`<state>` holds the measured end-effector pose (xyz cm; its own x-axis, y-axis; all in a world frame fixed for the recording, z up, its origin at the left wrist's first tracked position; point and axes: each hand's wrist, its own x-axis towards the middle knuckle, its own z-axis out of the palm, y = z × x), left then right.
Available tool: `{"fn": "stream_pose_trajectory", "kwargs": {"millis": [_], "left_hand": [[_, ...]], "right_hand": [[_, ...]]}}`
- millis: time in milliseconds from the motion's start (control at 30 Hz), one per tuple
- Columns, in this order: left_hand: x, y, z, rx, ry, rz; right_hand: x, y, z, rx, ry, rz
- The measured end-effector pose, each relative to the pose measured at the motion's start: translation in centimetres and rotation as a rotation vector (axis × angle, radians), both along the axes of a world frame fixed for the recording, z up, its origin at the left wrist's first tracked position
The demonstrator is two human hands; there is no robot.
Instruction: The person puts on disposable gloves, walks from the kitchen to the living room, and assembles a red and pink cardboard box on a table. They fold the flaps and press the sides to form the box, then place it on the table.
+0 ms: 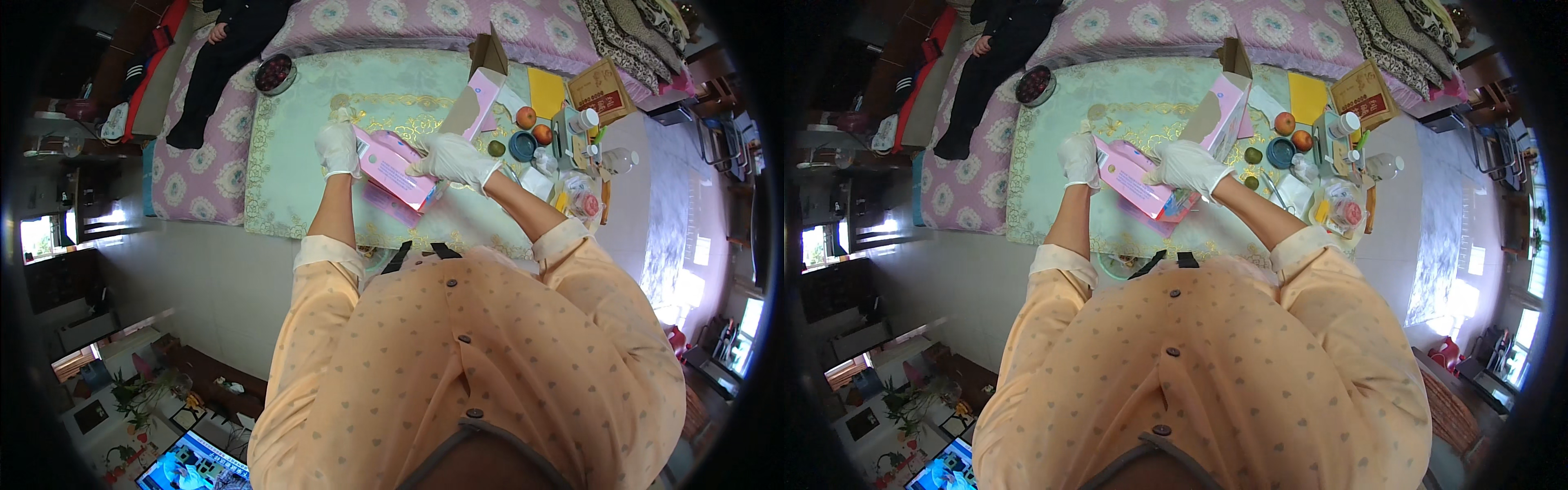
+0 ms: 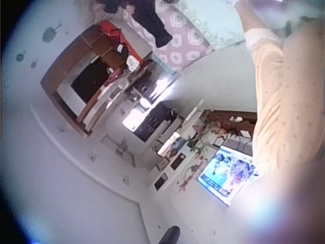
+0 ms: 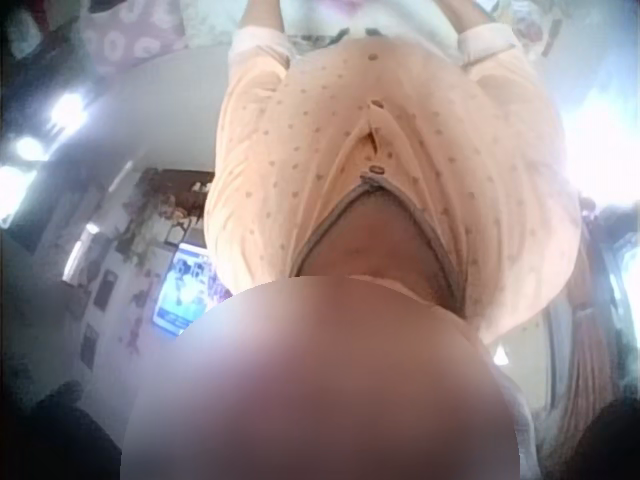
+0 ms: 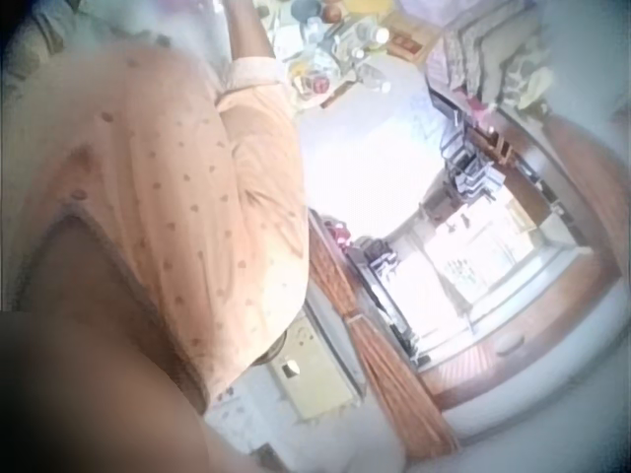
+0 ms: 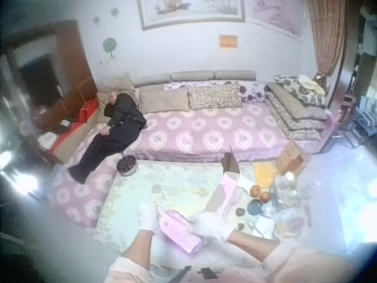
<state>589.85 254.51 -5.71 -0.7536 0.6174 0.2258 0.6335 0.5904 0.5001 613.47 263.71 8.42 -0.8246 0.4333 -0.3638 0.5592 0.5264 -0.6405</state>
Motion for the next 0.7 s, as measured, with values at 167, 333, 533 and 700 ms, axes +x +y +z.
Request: {"fn": "stream_pose_trajectory", "kwargs": {"millis": [167, 333, 533, 700], "left_hand": [[3.6, 1.0, 7.5, 0.222, -0.670, 0.277], [5.6, -0.4, 13.0, 0.198, 0.131, -0.376], [8.6, -1.3, 12.5, -0.128, 0.185, -1.031], [8.8, -0.5, 13.2, -0.428, 0.075, -1.034]], "right_hand": [[1.8, -0.6, -0.9, -0.127, 0.069, -0.126], [2.2, -1.4, -1.9, -0.298, 0.129, -0.336], [2.7, -0.2, -0.9, -0.657, 0.230, -0.431], [2.3, 1.0, -3.8, -0.203, 0.498, -0.351]]}}
